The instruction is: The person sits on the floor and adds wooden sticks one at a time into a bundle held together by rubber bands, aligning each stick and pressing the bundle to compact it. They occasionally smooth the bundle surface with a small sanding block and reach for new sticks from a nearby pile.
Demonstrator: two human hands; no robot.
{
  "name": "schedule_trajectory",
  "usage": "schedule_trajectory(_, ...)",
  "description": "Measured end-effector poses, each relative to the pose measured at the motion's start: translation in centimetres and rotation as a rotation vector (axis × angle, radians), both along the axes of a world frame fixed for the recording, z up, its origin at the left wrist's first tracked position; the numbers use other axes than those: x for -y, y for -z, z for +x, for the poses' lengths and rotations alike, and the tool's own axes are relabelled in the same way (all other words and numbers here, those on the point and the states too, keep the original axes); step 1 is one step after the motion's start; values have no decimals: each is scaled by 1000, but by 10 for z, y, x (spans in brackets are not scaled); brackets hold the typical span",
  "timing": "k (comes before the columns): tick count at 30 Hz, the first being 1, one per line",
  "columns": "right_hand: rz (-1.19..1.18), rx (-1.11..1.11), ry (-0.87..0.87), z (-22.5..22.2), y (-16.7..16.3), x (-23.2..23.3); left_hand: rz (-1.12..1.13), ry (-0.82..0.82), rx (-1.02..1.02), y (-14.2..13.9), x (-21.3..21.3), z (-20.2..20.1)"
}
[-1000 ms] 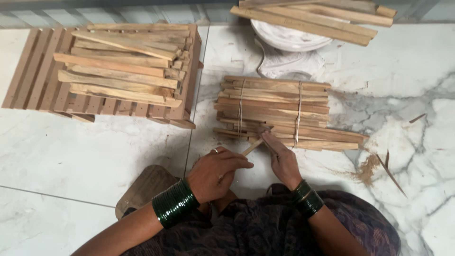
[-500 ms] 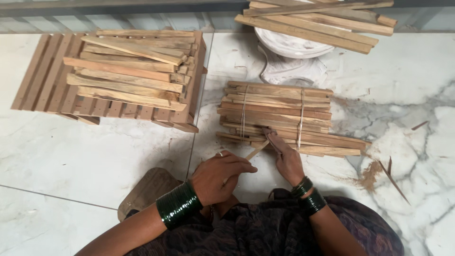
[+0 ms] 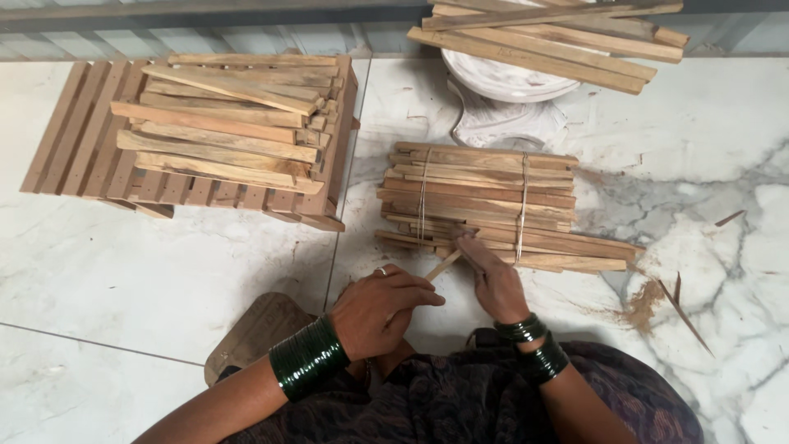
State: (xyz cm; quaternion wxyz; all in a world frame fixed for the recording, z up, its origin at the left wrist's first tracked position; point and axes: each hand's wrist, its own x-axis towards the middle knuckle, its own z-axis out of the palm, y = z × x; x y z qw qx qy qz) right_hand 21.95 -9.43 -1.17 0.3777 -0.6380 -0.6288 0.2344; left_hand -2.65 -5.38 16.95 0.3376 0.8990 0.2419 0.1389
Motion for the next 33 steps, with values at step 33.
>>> schedule_trajectory(33,-105,49,33,-3,-9,-1,20,52,-78,-4,1,2)
